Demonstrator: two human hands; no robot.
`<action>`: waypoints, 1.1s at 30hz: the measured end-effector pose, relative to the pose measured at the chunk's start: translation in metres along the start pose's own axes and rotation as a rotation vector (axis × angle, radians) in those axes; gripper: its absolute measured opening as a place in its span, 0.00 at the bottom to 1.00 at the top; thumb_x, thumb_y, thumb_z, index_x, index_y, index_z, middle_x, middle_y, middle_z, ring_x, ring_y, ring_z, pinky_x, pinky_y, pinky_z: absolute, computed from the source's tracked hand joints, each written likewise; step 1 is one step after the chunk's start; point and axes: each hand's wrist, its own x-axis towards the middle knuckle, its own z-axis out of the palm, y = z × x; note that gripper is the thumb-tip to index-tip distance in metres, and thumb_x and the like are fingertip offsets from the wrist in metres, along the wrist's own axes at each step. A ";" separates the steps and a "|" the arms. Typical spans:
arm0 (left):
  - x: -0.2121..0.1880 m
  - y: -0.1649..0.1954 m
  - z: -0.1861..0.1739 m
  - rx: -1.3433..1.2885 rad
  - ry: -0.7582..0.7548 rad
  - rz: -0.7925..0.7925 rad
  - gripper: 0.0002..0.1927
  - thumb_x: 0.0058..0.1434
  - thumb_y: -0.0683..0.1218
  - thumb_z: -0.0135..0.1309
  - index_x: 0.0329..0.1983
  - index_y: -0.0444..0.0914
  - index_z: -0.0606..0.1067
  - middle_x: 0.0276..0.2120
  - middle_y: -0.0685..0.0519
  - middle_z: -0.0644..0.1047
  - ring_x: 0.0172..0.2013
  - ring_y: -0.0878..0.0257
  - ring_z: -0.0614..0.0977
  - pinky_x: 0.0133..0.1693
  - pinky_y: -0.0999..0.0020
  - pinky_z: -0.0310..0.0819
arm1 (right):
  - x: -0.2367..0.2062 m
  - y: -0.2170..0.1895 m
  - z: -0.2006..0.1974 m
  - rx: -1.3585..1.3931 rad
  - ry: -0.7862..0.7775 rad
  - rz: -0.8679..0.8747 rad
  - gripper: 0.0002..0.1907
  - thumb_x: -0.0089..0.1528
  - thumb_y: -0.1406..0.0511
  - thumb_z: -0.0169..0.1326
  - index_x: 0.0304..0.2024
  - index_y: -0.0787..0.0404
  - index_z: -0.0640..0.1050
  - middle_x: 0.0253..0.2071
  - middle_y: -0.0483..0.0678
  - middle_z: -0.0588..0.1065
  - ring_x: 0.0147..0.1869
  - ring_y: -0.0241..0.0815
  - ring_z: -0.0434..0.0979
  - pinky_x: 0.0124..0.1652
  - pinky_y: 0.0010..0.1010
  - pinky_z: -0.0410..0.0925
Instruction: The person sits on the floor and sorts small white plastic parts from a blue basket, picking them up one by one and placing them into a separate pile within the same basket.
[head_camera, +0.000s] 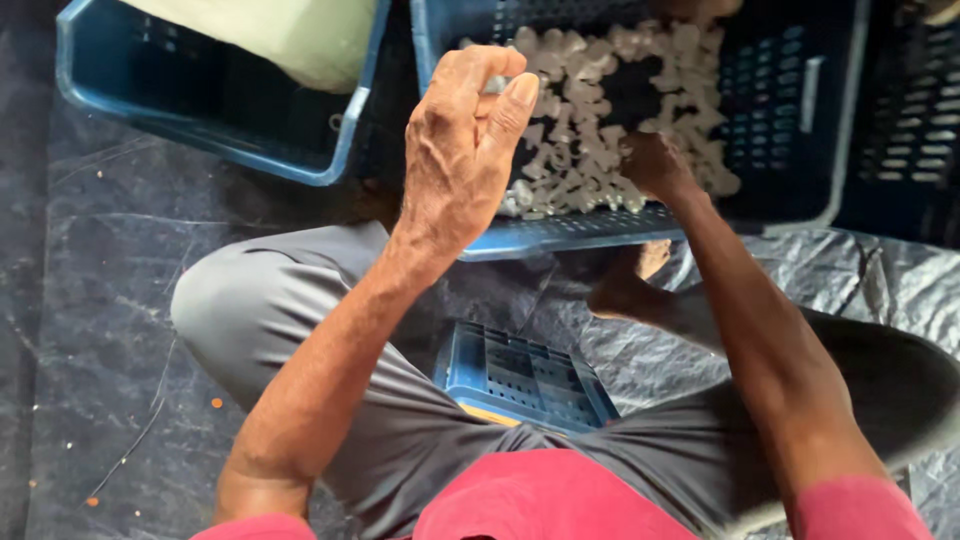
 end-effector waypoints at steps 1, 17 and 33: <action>0.003 0.000 -0.006 -0.024 0.005 -0.023 0.18 0.76 0.54 0.52 0.54 0.34 0.74 0.52 0.48 0.77 0.43 0.60 0.87 0.43 0.68 0.82 | 0.015 -0.001 0.011 -0.080 -0.021 0.043 0.27 0.56 0.61 0.66 0.58 0.58 0.78 0.55 0.58 0.76 0.59 0.58 0.75 0.55 0.48 0.68; 0.000 -0.015 -0.021 0.133 0.003 -0.031 0.13 0.73 0.53 0.53 0.47 0.38 0.76 0.42 0.45 0.79 0.44 0.48 0.84 0.46 0.56 0.77 | 0.014 -0.038 0.034 0.186 -0.050 -0.018 0.21 0.64 0.62 0.58 0.57 0.64 0.79 0.46 0.55 0.79 0.44 0.50 0.82 0.46 0.40 0.73; -0.070 0.019 0.048 0.324 -0.031 0.282 0.18 0.73 0.52 0.49 0.30 0.37 0.70 0.25 0.43 0.75 0.27 0.43 0.80 0.28 0.52 0.70 | -0.193 -0.148 -0.051 1.353 -0.031 -0.072 0.19 0.70 0.55 0.51 0.49 0.66 0.74 0.33 0.48 0.76 0.28 0.33 0.75 0.27 0.23 0.69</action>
